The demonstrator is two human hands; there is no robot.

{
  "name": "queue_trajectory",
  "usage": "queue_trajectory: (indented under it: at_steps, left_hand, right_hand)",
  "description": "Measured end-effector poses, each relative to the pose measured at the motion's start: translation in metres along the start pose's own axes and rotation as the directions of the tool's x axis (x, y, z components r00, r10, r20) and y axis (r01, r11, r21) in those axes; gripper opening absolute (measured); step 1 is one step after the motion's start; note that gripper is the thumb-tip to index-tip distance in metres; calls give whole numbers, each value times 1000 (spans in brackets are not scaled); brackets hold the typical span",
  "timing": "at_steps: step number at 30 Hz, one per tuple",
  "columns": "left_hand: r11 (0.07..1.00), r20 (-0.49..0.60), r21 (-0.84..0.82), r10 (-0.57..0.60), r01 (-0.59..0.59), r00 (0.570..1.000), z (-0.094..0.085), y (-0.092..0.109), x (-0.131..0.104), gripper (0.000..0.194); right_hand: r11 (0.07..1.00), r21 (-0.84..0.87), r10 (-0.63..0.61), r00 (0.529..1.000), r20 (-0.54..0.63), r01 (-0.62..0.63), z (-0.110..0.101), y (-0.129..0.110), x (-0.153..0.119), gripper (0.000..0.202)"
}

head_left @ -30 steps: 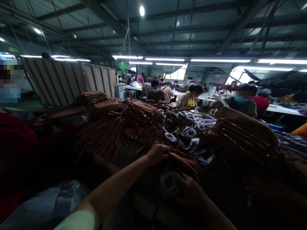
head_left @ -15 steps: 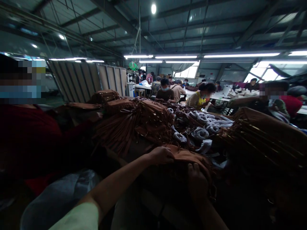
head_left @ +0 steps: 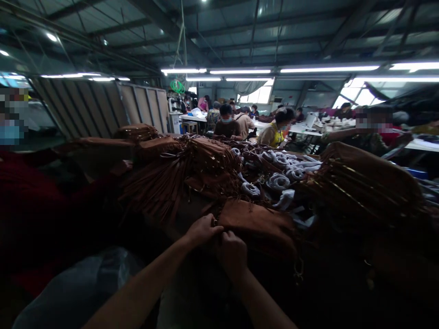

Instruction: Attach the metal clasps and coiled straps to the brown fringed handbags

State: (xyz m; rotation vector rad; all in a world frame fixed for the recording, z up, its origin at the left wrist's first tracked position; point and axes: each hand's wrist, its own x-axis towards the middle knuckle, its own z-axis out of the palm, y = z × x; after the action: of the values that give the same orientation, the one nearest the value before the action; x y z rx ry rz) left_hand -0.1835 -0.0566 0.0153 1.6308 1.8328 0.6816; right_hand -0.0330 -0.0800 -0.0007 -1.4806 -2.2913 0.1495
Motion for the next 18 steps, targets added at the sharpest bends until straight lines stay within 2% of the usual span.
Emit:
queue_trajectory:
  at_steps: [3, 5, 8, 11, 15, 18]
  left_hand:
    - [933, 96, -353, -37, 69, 995, 9, -10, 8, 49]
    - [864, 159, -492, -37, 112, 987, 10, -11, 11, 51]
    - [834, 204, -537, -21, 130, 979, 8, -9, 11, 50]
    - [819, 233, -552, -25, 153, 972, 3, -5, 7, 49]
    - [794, 220, -582, -53, 174, 974, 0, 0, 3, 49]
    - [799, 189, -582, -52, 154, 981, 1, 1, 3, 50]
  right_hand:
    - [999, 32, 34, 999, -22, -34, -4, -1, 2, 13]
    - [998, 19, 64, 998, -24, -63, -7, -2, 1, 20]
    - [998, -33, 63, 998, 16, -62, -9, -1, 2, 30]
    - [997, -57, 64, 996, 58, -60, -7, 2, 1, 24]
    - [998, -4, 62, 995, 76, -62, -8, 4, 0, 21]
    - [995, 47, 78, 992, 98, -83, -13, 1, 1, 28]
